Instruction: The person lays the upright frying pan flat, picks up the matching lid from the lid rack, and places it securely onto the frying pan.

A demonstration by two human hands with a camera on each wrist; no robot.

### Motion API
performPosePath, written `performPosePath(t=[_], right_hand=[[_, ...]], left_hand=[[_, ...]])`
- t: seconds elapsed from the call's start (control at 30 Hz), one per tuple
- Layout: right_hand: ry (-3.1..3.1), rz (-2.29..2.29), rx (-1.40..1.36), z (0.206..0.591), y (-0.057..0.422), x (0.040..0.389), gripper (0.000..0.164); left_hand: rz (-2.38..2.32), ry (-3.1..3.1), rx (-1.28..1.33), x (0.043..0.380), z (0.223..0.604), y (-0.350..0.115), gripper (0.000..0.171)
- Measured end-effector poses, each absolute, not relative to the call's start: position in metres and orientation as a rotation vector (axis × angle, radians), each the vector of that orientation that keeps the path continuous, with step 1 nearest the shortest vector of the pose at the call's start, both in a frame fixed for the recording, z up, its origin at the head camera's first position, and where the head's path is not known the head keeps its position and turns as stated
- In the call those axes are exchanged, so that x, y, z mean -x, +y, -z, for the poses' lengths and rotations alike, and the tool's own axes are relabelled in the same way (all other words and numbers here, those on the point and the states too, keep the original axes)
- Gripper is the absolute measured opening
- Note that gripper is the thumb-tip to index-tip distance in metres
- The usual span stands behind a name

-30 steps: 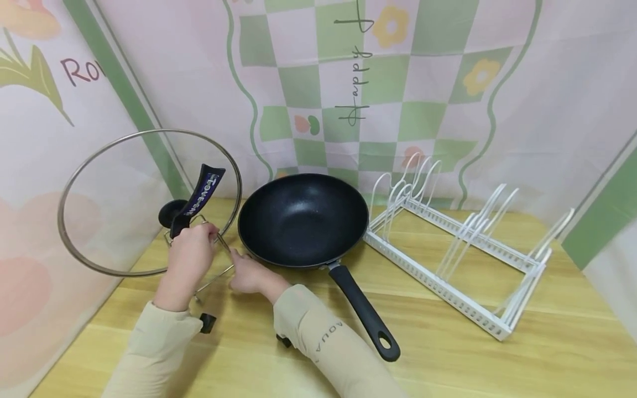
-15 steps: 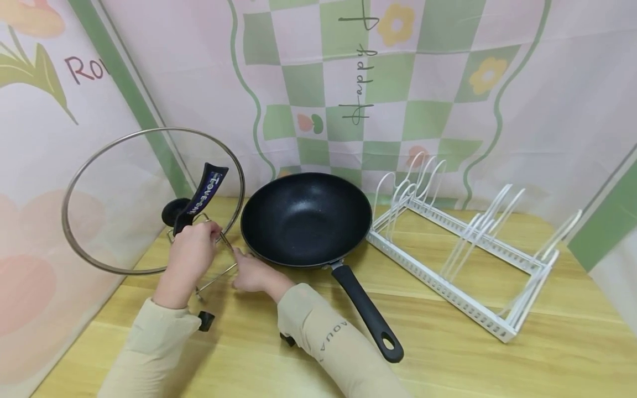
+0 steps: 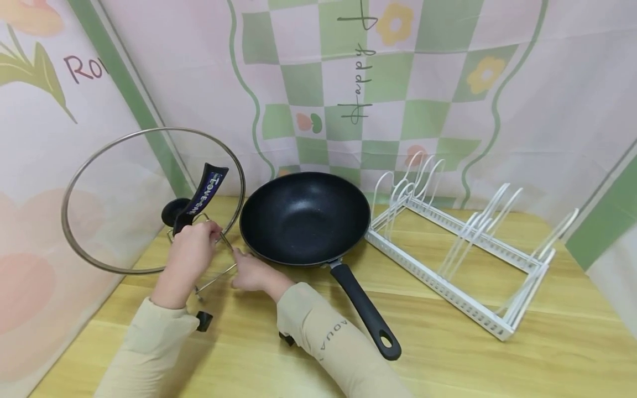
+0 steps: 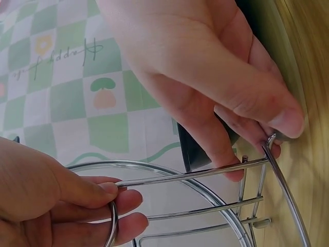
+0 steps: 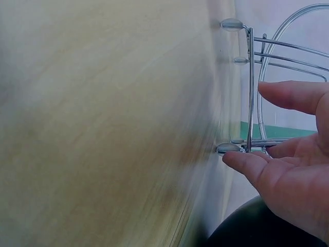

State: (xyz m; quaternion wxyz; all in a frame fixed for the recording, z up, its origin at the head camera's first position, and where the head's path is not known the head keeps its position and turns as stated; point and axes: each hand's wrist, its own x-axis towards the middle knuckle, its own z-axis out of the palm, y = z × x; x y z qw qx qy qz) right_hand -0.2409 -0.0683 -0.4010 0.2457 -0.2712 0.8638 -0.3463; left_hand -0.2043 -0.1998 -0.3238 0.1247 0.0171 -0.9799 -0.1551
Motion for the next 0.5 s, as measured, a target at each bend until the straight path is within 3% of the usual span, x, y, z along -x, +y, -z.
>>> performPosePath(t=[0.5], right_hand=[[2.336, 0.989, 0.805, 0.4012, -0.0615, 0.2420, 0.088]], left_hand=[[0.440, -2.872, -0.025, 0.2003, 0.3233, -0.1953, 0.019]])
